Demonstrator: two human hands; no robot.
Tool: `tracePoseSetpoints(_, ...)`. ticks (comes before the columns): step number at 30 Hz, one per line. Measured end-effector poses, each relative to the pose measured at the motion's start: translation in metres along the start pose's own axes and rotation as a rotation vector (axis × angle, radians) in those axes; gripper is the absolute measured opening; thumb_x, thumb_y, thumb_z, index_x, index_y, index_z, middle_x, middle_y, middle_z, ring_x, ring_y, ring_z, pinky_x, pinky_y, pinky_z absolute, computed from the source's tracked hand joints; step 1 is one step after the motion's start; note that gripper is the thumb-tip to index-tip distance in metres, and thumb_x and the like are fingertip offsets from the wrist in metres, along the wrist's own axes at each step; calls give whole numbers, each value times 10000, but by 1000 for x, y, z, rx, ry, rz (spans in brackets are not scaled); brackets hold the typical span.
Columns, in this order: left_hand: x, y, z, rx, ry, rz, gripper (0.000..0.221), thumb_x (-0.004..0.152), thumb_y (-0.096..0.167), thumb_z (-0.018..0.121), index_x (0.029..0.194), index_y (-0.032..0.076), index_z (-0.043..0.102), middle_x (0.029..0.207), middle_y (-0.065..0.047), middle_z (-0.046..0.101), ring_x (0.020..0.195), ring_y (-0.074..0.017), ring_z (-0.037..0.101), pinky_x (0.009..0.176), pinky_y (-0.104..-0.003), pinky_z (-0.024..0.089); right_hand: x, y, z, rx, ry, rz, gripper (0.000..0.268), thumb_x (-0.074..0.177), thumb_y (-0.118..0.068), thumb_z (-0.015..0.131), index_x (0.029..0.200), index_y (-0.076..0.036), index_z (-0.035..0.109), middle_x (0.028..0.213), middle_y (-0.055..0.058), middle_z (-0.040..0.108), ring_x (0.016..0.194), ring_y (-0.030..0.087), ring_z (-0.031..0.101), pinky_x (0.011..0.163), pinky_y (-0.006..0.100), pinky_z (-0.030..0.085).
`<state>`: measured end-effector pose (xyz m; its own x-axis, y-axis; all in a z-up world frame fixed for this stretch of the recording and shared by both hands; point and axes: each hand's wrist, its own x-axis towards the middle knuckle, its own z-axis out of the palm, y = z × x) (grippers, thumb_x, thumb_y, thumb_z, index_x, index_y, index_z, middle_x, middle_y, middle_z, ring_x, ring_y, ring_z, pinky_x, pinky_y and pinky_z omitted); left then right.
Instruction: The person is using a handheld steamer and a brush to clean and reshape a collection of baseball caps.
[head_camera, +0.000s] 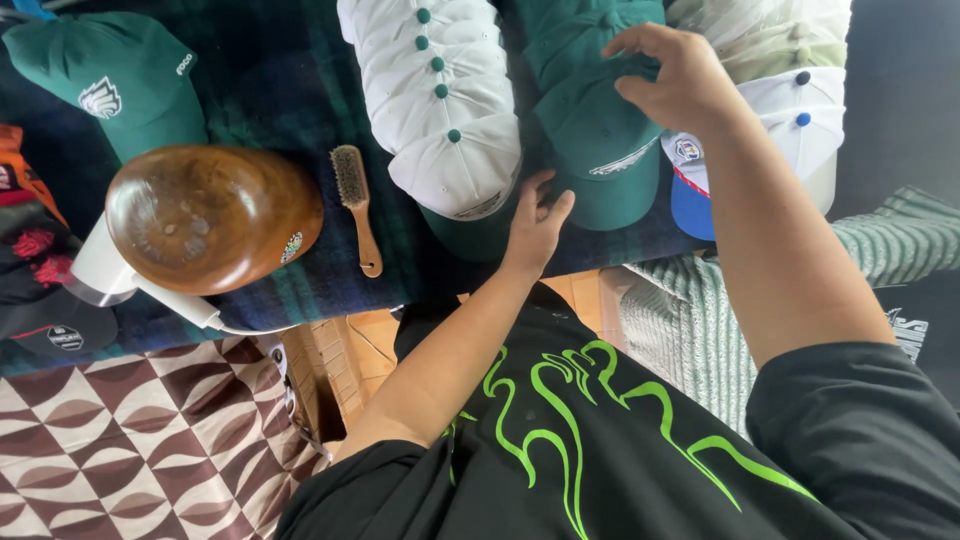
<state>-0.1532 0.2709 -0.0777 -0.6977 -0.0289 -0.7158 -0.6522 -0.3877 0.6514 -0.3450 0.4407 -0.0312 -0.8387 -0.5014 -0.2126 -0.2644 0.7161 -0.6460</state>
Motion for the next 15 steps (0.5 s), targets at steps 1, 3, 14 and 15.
tracePoseSetpoints(1,-4,4,-1,119,-4,66,606,918,390,604,1463,174,449,1531,-145,474,1290,-305,547,1085,-414,465,1,7,-1,16,49,-81,349,890,-108,654,1230,-147,724,1163,98,649,1018,275,610,886,434,466)
tracePoseSetpoints(3,-5,15,1,238,-7,135,557,926,407,590,1428,176,523,1461,-57,553,1151,-234,603,1028,-346,498,2,10,-7,32,101,-166,352,875,-113,644,1213,-110,739,1112,102,640,1017,269,599,900,434,464)
tracePoseSetpoints(14,3,10,21,302,127,306,987,894,532,561,1604,8,122,1676,-242,193,1563,-367,198,1252,-452,231,3,-10,19,28,111,-110,383,891,-71,600,1262,-108,687,1232,79,707,1128,301,646,939,427,487)
tracePoseSetpoints(15,8,14,20,303,128,305,987,894,532,561,1604,8,122,1676,-242,193,1563,-367,198,1252,-452,231,2,-2,20,29,111,-109,383,891,-71,600,1262,-108,687,1232,79,707,1128,301,646,939,427,487)
